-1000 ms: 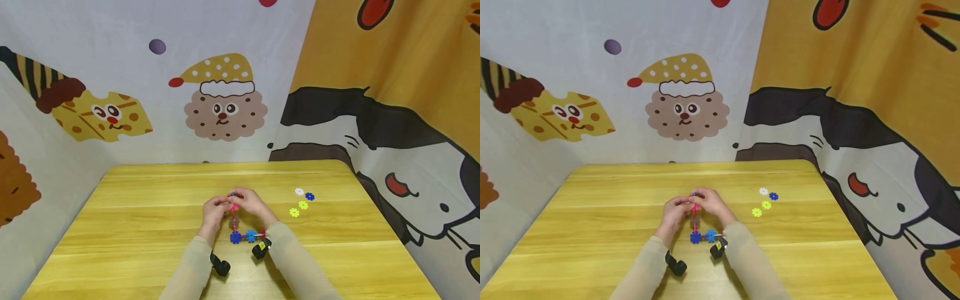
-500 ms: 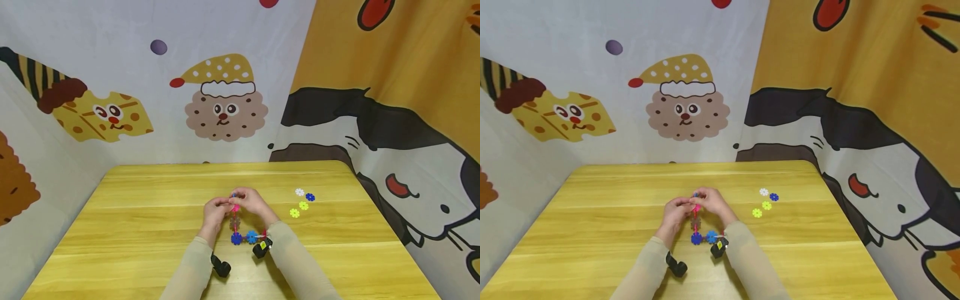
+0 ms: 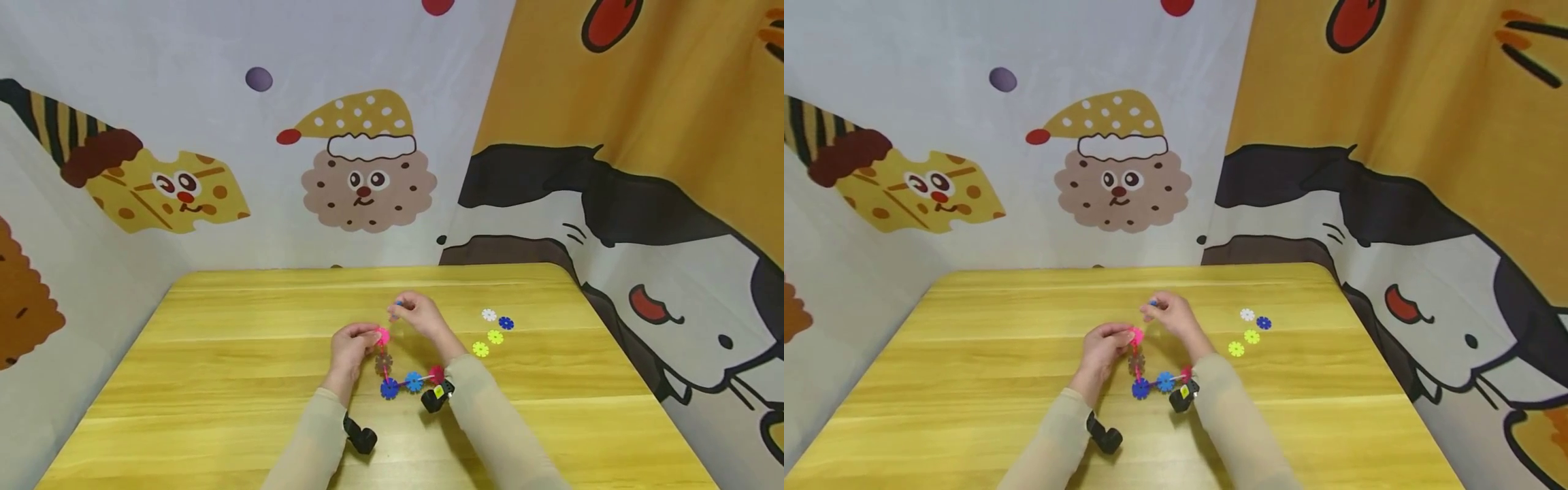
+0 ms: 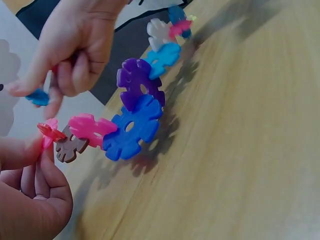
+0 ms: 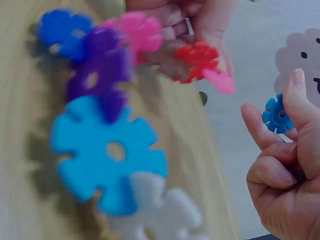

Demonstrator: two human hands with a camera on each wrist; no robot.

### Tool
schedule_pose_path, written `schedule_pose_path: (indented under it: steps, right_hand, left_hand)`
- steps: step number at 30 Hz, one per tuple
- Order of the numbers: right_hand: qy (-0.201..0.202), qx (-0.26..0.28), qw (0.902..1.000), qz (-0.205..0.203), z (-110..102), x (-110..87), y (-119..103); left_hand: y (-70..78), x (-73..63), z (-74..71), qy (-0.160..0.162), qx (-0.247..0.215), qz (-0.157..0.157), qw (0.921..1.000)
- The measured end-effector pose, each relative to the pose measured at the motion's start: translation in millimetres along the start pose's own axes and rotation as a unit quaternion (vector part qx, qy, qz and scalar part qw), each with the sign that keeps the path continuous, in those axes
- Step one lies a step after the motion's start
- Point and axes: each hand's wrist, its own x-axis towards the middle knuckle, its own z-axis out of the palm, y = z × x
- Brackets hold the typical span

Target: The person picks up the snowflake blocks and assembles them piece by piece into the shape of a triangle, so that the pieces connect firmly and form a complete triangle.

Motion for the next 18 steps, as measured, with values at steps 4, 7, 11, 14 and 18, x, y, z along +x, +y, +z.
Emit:
schedule_pose_path:
  steps: [4,7,11,14,18]
  right_hand:
    - [-0.014,-0.056,0.9978,-0.032,-5.1,-5.5,8.1]
    - [-0.024,-0.096,0.9924,-0.072,-9.6,-10.8,14.6]
    - [-0.021,-0.142,0.9827,-0.117,-12.5,-17.3,20.8]
    - [-0.014,-0.178,0.9721,-0.152,-10.3,-22.8,19.1]
    - [-0.001,-0.221,0.9560,-0.193,-5.1,-28.7,13.8]
  left_hand:
    - [1.6,-0.4,-2.1,-0.015,-0.005,-0.007,0.9999]
    - [1.5,-0.2,-3.1,-0.026,-0.018,-0.014,0.9994]
    - [-0.2,0.1,-3.1,-0.028,-0.031,-0.026,0.9988]
    - [-0.5,-0.3,-2.5,-0.022,-0.033,-0.028,0.9988]
    - [0.7,-1.5,-1.4,-0.019,-0.038,-0.028,0.9987]
